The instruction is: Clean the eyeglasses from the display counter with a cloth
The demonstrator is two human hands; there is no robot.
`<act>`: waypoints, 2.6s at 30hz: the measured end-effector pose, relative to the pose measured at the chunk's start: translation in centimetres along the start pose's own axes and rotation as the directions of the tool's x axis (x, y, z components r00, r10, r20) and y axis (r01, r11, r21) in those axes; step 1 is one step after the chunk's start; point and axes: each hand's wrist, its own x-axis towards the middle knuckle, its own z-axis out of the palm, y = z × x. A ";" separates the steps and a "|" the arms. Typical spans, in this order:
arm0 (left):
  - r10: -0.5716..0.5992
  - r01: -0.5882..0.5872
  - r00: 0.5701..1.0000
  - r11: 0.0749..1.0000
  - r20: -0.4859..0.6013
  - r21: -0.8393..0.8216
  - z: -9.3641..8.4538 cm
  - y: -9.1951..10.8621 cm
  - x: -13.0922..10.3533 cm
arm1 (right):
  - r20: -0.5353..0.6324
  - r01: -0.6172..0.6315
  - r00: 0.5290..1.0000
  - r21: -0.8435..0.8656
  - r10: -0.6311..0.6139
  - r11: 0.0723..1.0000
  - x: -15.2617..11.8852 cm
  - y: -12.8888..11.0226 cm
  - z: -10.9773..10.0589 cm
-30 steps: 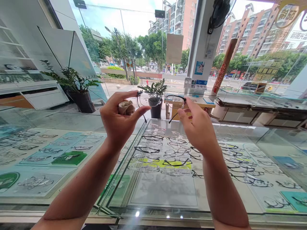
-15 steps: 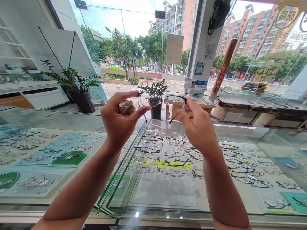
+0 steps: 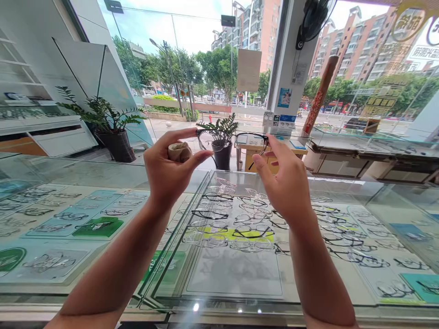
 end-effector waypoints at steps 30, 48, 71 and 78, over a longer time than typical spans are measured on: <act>-0.103 0.109 0.991 0.991 0.080 -0.077 -0.4 -1.0 0.8 | -0.083 0.070 0.994 -0.042 -0.073 0.997 0.0 -1.3 -0.5; 0.014 -0.013 1.000 1.000 -0.023 0.023 0.0 1.1 0.0 | -0.043 0.007 0.999 -0.031 -0.009 1.000 0.1 -0.4 0.0; 0.050 -0.048 0.998 0.997 -0.029 0.063 0.0 1.3 -0.3 | -0.021 -0.029 0.999 -0.023 0.028 0.999 0.2 -0.1 0.1; -0.032 0.032 0.999 0.999 -0.006 0.006 0.2 0.7 -0.1 | -0.076 0.038 0.996 -0.021 -0.040 0.999 0.2 -0.4 0.2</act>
